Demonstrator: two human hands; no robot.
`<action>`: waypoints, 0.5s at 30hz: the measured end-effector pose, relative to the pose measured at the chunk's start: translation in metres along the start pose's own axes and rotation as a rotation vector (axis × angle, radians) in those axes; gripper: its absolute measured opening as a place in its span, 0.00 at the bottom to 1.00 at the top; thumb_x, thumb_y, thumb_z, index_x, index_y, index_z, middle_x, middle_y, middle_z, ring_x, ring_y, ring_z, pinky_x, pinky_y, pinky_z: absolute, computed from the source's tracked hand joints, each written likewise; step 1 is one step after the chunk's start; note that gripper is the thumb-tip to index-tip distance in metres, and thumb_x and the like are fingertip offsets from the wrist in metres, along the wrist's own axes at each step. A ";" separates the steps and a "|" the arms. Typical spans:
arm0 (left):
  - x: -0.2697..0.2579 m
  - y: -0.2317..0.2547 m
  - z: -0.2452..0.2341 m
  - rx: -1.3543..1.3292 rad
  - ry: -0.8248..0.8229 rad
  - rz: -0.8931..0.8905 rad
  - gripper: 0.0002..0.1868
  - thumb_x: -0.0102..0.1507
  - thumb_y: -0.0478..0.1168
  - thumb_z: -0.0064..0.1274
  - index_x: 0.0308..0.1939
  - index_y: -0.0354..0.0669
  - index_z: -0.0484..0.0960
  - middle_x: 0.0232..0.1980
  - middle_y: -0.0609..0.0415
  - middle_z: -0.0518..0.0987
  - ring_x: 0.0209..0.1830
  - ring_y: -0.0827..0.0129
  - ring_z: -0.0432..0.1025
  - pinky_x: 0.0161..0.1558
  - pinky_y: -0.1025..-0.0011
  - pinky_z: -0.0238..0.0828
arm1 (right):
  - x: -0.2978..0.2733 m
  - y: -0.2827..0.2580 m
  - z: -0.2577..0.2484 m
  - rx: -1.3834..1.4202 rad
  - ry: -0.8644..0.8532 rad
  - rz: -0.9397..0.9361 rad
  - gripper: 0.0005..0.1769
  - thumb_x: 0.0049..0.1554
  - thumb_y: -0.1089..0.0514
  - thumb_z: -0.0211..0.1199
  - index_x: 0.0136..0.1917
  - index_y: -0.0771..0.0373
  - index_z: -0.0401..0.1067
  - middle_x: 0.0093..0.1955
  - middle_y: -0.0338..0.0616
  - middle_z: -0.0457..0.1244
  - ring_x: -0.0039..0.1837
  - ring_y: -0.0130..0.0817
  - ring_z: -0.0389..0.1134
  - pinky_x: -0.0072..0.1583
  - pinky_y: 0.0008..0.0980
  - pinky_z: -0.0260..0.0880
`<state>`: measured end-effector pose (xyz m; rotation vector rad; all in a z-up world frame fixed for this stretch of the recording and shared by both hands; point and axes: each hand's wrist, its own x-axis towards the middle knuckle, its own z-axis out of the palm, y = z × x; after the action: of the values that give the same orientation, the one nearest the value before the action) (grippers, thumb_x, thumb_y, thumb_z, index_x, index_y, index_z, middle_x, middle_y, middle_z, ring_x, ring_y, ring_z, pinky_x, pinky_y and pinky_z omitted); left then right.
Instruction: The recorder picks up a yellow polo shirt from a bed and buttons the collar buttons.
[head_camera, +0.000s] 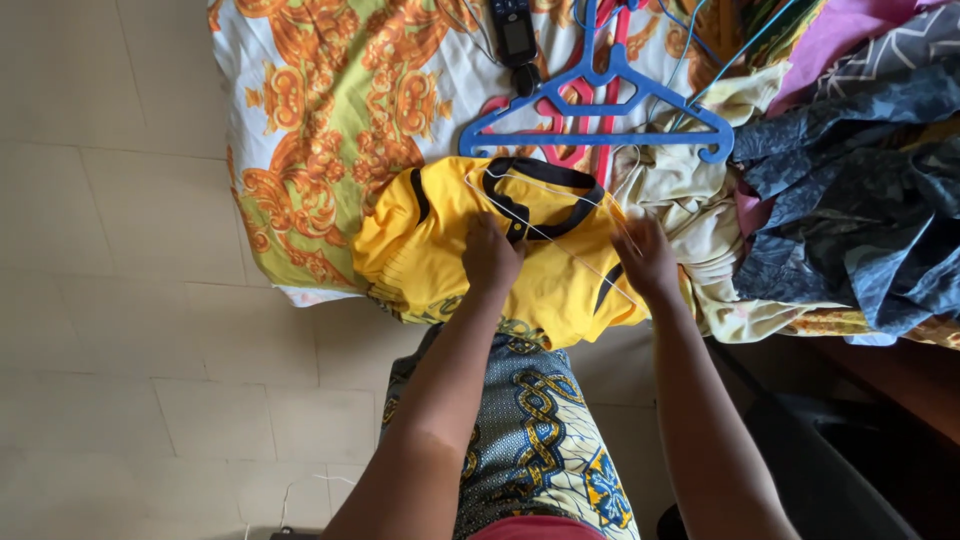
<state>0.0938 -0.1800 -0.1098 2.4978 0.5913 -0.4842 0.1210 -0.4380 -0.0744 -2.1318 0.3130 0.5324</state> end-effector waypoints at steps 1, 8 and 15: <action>0.003 -0.002 0.000 0.005 0.001 0.005 0.41 0.50 0.53 0.70 0.57 0.33 0.67 0.57 0.36 0.71 0.56 0.42 0.69 0.50 0.51 0.71 | 0.014 -0.007 0.009 0.006 0.004 0.000 0.19 0.61 0.49 0.68 0.54 0.65 0.68 0.46 0.44 0.68 0.50 0.33 0.70 0.52 0.33 0.69; 0.010 -0.034 0.018 -0.134 0.009 0.012 0.16 0.64 0.40 0.53 0.55 0.41 0.75 0.55 0.42 0.78 0.54 0.45 0.74 0.52 0.52 0.72 | 0.073 -0.023 0.035 -0.214 0.091 -0.013 0.19 0.62 0.43 0.65 0.52 0.61 0.74 0.38 0.47 0.67 0.42 0.40 0.70 0.46 0.39 0.69; 0.016 -0.066 0.044 -0.380 -0.006 -0.083 0.16 0.64 0.32 0.46 0.56 0.37 0.74 0.56 0.37 0.78 0.57 0.42 0.72 0.56 0.53 0.68 | 0.039 0.002 0.029 0.037 -0.111 0.135 0.11 0.60 0.54 0.63 0.47 0.66 0.74 0.37 0.46 0.67 0.39 0.34 0.71 0.43 0.35 0.71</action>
<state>0.0652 -0.1486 -0.1788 2.1180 0.7138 -0.3691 0.1464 -0.4165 -0.1093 -2.0463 0.4025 0.7149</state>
